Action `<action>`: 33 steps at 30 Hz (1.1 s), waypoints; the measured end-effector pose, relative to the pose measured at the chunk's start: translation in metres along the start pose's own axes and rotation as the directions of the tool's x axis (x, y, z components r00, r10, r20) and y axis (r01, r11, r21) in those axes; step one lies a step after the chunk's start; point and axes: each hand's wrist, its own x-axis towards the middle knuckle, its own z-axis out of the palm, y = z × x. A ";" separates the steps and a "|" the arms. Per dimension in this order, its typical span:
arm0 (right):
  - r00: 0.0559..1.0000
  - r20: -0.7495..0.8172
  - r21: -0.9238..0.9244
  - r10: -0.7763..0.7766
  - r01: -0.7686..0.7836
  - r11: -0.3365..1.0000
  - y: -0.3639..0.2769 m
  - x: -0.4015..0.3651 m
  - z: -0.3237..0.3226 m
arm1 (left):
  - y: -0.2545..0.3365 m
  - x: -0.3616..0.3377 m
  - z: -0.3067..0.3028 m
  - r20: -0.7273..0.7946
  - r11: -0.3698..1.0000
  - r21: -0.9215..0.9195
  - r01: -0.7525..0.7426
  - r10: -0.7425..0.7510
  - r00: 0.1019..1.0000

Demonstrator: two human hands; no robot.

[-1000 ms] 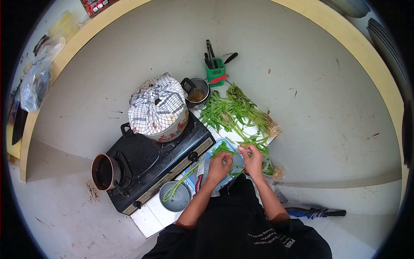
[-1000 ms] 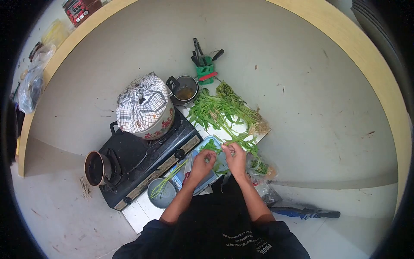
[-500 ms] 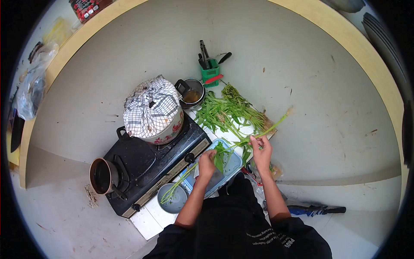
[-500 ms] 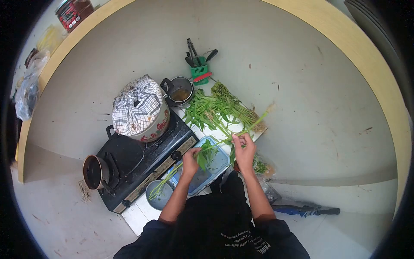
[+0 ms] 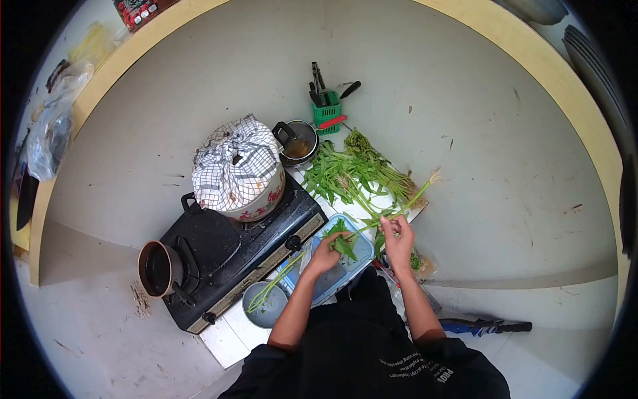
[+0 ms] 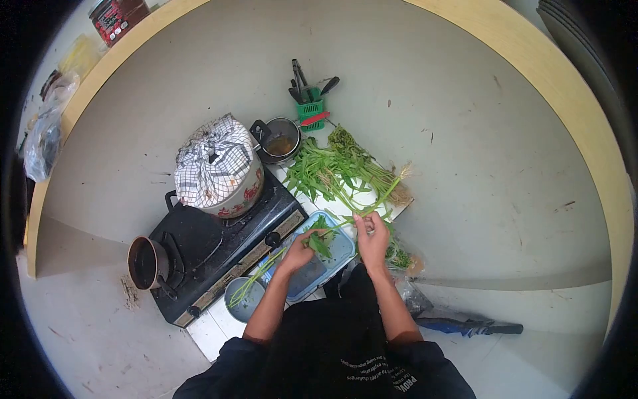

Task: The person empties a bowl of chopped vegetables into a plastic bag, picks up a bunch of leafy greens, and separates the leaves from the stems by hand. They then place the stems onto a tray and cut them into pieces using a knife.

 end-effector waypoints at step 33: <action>0.992 0.013 -0.120 -0.127 0.128 0.985 0.006 -0.011 0.009 | 0.029 -0.009 0.030 -0.139 0.611 0.779 -0.142 0.390 0.910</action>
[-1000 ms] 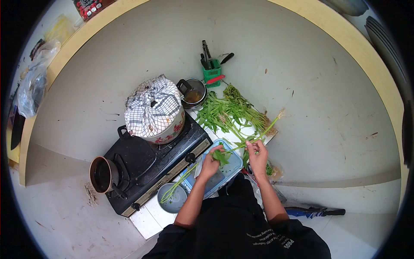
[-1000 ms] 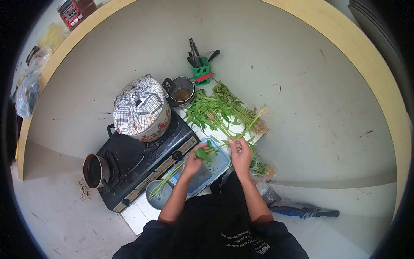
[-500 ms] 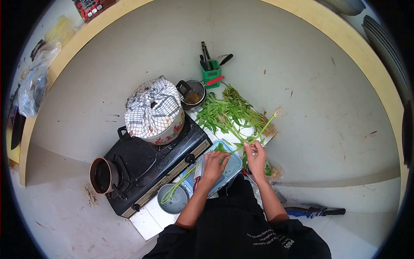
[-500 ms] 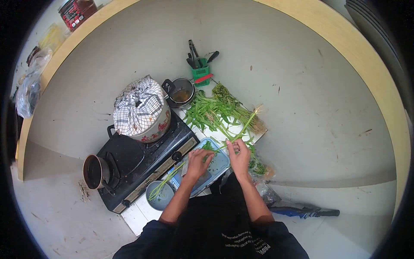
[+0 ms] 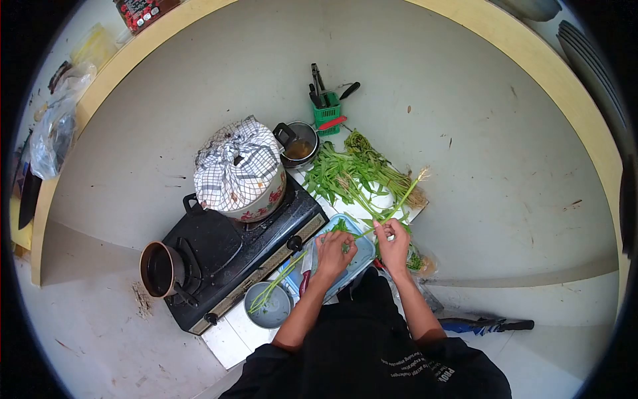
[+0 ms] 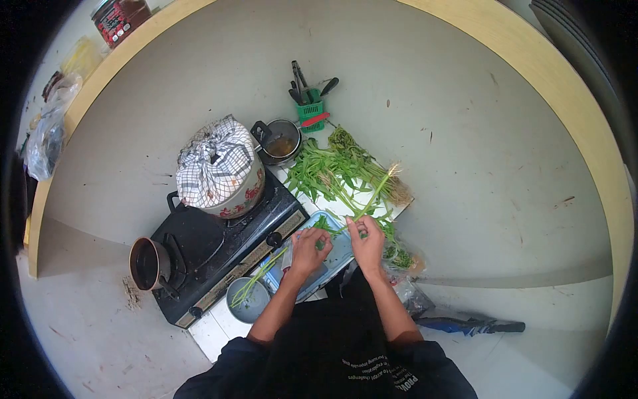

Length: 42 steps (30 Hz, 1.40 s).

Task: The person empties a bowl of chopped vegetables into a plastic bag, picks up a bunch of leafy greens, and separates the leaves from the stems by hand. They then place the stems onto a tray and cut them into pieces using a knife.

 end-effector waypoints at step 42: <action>0.996 0.066 0.017 -0.057 0.055 0.998 -0.012 0.013 -0.029 | -0.019 0.012 -0.007 0.138 0.988 -0.001 -0.157 0.155 0.978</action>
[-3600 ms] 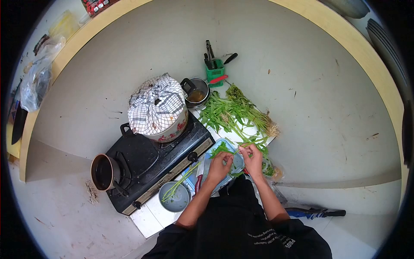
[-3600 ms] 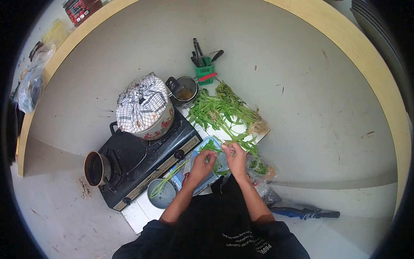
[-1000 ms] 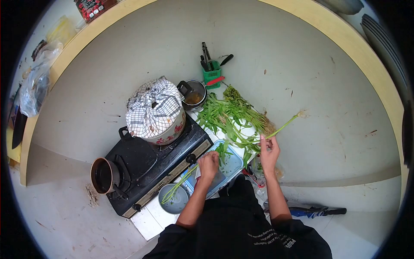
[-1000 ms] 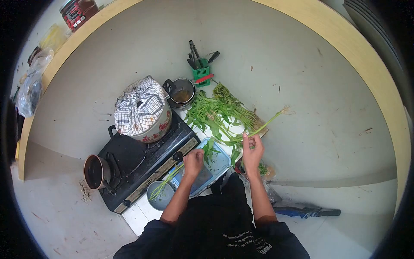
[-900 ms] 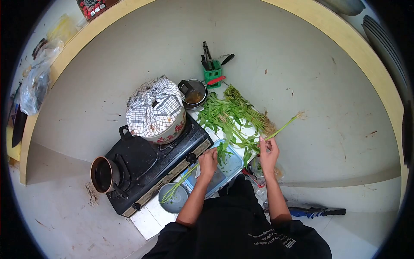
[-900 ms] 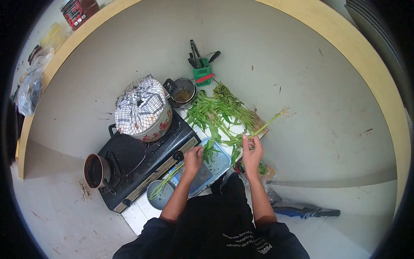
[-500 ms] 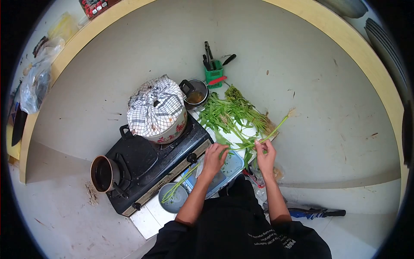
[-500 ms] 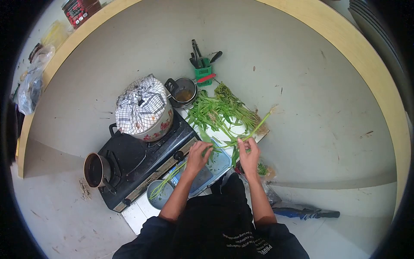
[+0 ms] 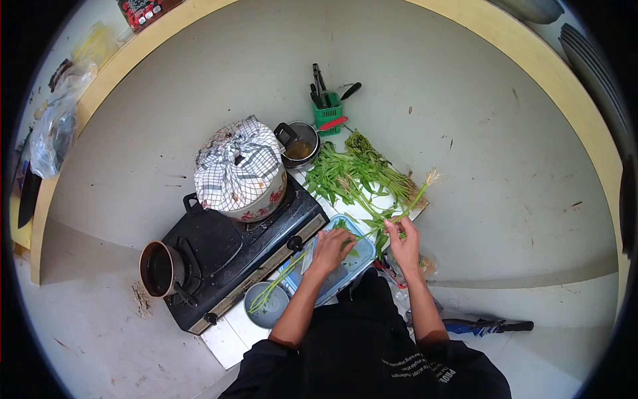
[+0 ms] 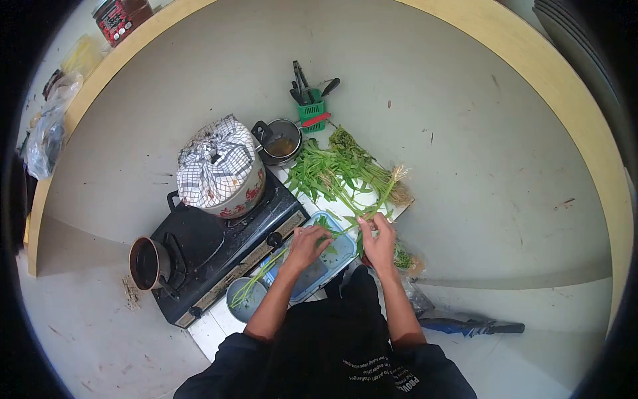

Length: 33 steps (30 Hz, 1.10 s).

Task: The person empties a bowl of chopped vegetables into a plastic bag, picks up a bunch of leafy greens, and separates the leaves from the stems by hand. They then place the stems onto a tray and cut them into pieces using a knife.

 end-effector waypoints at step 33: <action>0.925 0.356 -0.097 -0.135 0.181 0.979 -0.014 -0.003 -0.006 | -0.003 -0.007 0.011 0.308 0.922 -0.185 0.339 -0.273 0.911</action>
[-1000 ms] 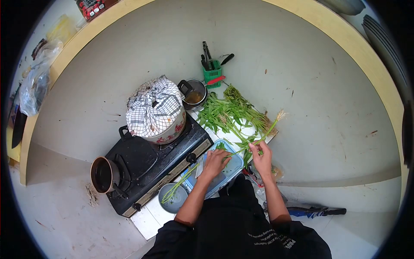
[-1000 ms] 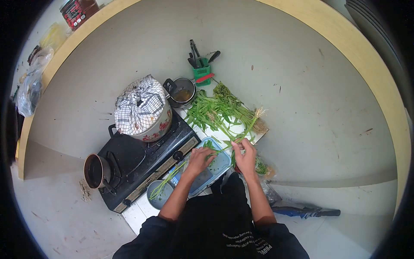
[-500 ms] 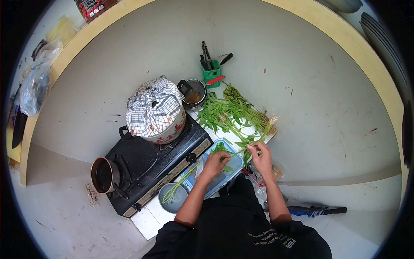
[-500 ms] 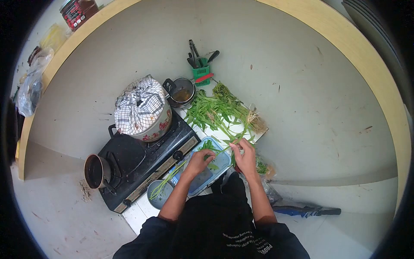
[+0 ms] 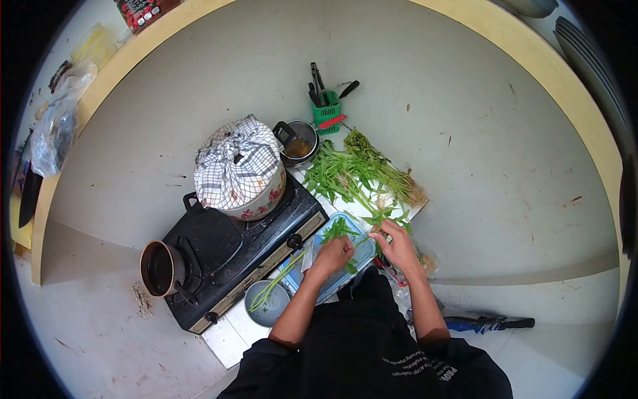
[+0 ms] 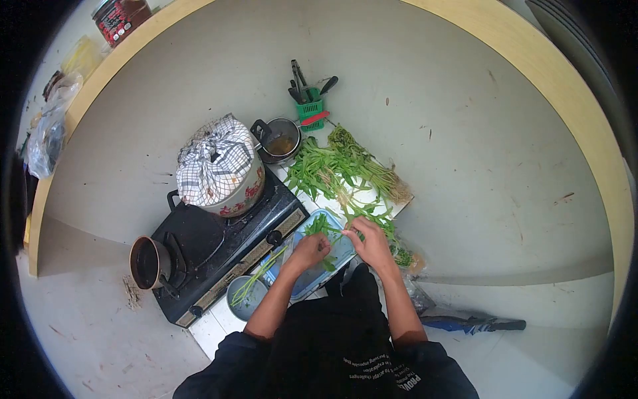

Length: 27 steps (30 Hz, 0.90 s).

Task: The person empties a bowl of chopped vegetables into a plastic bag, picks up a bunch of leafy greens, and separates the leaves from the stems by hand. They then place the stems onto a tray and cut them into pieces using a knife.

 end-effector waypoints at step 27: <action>0.992 -0.097 -0.094 -0.084 0.075 0.993 0.010 -0.011 0.021 | -0.013 0.011 0.013 -0.234 0.876 0.273 0.398 -0.340 0.911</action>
